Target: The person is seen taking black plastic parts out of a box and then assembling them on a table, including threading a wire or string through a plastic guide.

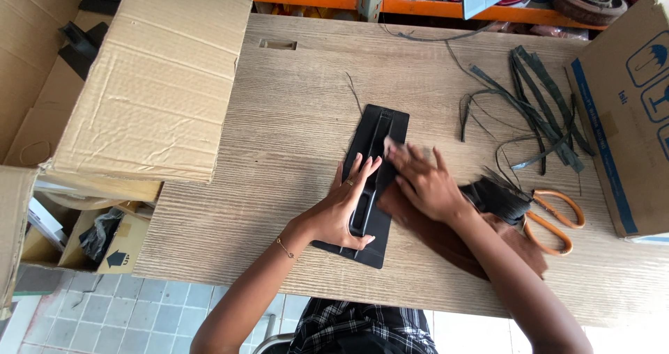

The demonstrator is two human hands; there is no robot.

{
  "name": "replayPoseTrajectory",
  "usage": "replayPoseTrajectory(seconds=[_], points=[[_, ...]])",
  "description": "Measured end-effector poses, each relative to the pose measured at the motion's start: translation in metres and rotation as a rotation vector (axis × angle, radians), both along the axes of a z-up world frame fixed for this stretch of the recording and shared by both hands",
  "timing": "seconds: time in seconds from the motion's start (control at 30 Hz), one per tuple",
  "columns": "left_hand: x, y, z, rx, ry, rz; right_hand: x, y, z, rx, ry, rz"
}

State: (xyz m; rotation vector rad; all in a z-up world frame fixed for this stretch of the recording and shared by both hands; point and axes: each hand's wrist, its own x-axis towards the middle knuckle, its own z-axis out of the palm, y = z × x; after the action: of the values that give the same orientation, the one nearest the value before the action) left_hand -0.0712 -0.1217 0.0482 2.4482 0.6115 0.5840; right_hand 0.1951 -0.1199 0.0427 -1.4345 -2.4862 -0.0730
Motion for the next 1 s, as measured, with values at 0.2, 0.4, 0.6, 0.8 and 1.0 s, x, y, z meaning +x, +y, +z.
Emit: replayPoseTrajectory(seconds=[0.2,0.4,0.6,0.8,1.0], points=[[-0.001,-0.003,0.007,0.005,-0.016,0.011,-0.006,0.055,0.008,0.015,-0.114,-0.212],[0.0,-0.005,0.01,-0.019,-0.015,0.038,-0.016,0.014,0.008,0.19,-0.18,-0.016],[0.002,-0.004,0.003,-0.012,-0.05,0.03,-0.03,-0.046,0.01,0.147,-0.011,0.165],[0.001,-0.003,0.003,-0.023,-0.023,0.012,-0.025,-0.032,0.018,0.119,-0.061,0.121],[0.002,-0.002,0.0,-0.021,-0.019,0.006,-0.02,0.023,0.028,0.079,-0.291,-0.064]])
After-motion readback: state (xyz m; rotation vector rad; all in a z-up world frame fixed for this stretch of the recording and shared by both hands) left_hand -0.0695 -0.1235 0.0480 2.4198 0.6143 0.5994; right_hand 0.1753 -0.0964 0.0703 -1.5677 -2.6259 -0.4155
